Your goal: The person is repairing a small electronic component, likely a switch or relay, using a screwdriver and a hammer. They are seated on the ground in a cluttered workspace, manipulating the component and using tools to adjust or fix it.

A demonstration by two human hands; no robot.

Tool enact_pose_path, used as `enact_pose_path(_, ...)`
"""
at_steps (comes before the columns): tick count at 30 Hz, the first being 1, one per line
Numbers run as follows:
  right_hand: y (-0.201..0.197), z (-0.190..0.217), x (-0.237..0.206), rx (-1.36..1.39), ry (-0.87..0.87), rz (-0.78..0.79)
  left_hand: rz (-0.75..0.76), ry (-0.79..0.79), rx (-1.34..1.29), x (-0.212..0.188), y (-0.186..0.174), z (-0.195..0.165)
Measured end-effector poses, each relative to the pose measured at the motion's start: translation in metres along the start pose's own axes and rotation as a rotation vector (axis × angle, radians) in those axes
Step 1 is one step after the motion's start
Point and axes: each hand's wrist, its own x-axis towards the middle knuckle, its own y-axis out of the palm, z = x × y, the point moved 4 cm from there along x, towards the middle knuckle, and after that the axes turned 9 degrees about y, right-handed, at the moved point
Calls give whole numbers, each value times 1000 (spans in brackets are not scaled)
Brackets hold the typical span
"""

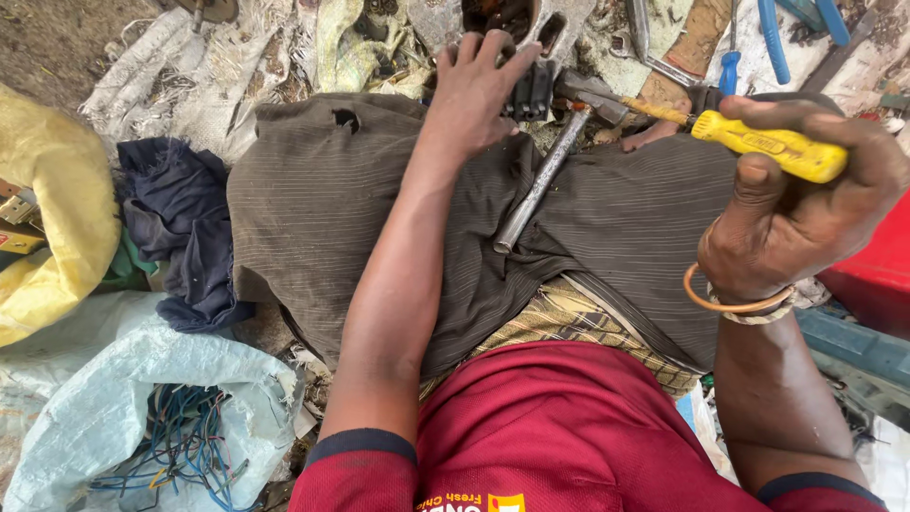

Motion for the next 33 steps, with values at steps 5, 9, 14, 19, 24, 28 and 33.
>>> enact_pose_path(5, 6, 9, 11, 82, 98, -22, -51, -109, -187, -2, 14, 7)
enact_pose_path(9, 11, 11, 24, 55, 42, 0, -118, -155, -70, 3, 9, 14)
enact_pose_path(14, 24, 2, 36, 30, 89, 40, -165, -40, -163, 14, 6, 1)
enact_pose_path(19, 43, 2, 53, 21, 33, 113, -111, -46, -122, 10, 14, -5)
enact_pose_path(24, 44, 0, 64, -21, -47, 191, -141, -51, -112, 9, 20, -3)
enact_pose_path(28, 30, -10, 71, -158, -65, 314, -128, -55, -121, 8, 24, -1)
enact_pose_path(33, 20, -22, 82, -236, -13, 450, -152, -43, -135, 4, 29, -1)
